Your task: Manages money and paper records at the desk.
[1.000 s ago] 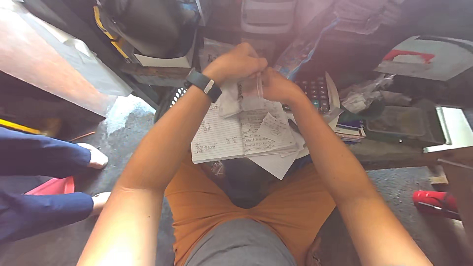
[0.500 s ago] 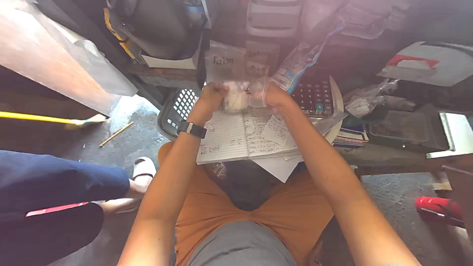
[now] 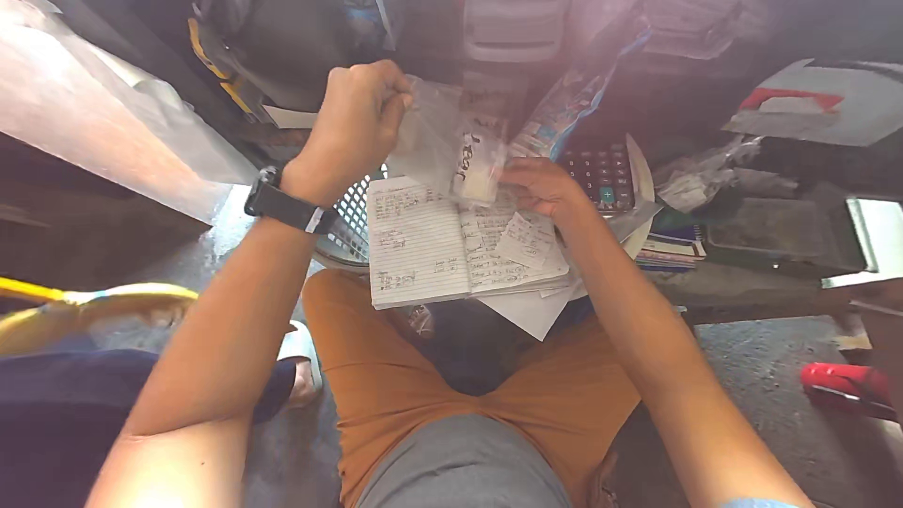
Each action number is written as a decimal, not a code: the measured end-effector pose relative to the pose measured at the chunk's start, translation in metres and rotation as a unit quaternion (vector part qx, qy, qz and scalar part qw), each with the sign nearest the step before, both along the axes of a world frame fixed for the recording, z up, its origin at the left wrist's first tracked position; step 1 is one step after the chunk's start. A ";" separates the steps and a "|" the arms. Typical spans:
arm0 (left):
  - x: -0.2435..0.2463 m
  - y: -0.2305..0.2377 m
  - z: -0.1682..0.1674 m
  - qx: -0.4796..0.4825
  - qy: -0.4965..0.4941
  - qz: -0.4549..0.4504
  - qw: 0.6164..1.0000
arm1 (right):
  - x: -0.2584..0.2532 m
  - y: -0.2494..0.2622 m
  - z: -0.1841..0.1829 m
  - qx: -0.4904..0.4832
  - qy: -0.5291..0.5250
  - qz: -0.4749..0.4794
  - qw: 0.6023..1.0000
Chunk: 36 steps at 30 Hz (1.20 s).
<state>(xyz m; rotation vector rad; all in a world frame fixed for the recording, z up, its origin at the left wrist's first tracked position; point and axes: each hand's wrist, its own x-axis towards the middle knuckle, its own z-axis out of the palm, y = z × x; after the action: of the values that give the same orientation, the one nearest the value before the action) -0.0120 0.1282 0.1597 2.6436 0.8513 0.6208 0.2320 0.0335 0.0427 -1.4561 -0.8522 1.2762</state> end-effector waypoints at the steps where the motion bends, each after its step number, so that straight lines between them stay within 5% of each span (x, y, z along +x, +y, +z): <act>1: 0.004 -0.003 0.002 0.012 0.015 -0.017 1.000 | 0.003 -0.003 -0.001 -0.009 -0.042 0.004 0.999; 4: 0.017 -0.009 0.001 0.027 0.045 -0.053 0.997 | 0.010 -0.008 -0.003 -0.029 -0.127 0.010 0.991; 11: 0.026 -0.005 0.025 0.071 0.004 -0.085 0.994 | 0.026 -0.014 -0.014 -0.034 -0.116 -0.010 0.993; 15: 0.002 0.008 0.020 0.022 -0.029 -0.019 0.999 | 0.017 -0.016 -0.003 0.009 -0.183 -0.049 0.982; 21: -0.041 0.001 -0.079 -0.258 -0.089 0.067 0.960 | 0.013 -0.015 0.009 0.048 -0.208 -0.133 0.968; 25: -0.054 0.004 -0.123 -0.221 -0.020 0.068 0.973 | 0.022 -0.017 0.021 0.072 -0.137 -0.167 0.974; 28: -0.051 0.005 -0.109 -0.190 0.030 0.089 0.977 | 0.029 -0.020 0.041 0.055 -0.087 -0.103 0.989; 31: -0.030 0.000 -0.072 -0.165 -0.052 0.081 0.982 | 0.028 -0.019 0.063 0.060 -0.125 0.032 0.990; 34: 0.004 -0.012 -0.030 -0.235 -0.122 -0.021 0.964 | 0.013 -0.016 0.089 0.067 -0.255 0.174 0.949; 36: 0.019 -0.011 -0.016 -0.285 -0.067 -0.107 0.950 | -0.003 -0.014 0.105 0.076 -0.322 0.232 0.915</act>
<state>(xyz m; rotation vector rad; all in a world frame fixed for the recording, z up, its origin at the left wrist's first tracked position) 0.0071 0.1175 0.1439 2.1021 0.5817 0.4132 0.2295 0.0196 0.1474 -1.6220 -1.7837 1.0165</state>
